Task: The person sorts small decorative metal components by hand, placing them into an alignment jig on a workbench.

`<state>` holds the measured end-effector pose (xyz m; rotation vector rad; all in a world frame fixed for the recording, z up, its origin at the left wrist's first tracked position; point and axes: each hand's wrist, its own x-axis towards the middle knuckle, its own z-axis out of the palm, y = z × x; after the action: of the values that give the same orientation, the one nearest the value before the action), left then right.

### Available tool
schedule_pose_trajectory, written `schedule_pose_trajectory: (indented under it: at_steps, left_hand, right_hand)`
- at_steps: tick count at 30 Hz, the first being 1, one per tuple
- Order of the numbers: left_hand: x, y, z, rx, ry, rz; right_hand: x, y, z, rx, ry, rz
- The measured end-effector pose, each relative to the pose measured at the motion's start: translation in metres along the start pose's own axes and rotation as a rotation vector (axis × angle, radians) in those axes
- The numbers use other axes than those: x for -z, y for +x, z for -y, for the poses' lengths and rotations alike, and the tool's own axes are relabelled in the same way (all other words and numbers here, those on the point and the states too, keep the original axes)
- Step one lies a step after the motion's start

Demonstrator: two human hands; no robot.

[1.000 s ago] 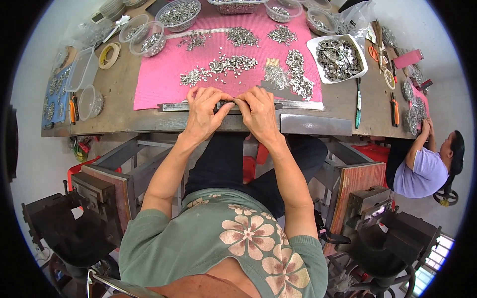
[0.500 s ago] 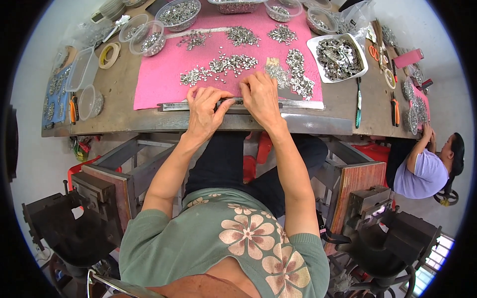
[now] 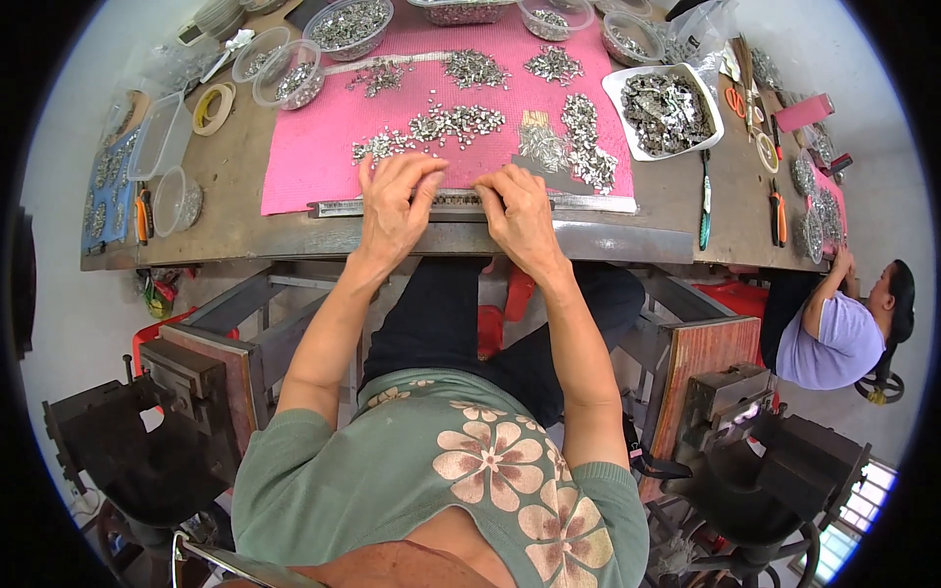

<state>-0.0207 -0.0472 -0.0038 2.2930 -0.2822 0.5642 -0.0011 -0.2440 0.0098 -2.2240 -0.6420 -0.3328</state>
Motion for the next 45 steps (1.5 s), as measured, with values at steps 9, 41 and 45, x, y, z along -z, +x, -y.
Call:
schedule_pose_trajectory:
  at_steps: [9, 41, 45]
  left_hand:
    - [0.009, 0.013, 0.015, -0.084, 0.281, 0.336]
    - [0.011, 0.024, 0.035, -0.056, 0.16, 0.072]
    - [0.012, 0.025, 0.033, -0.025, 0.152, 0.097]
  right_hand:
    - [-0.019, 0.032, -0.018, 0.167, -0.298, 0.042]
    - [-0.03, 0.046, -0.033, 0.006, -0.116, -0.021]
    - [-0.028, 0.05, -0.032, -0.024, -0.07, -0.012]
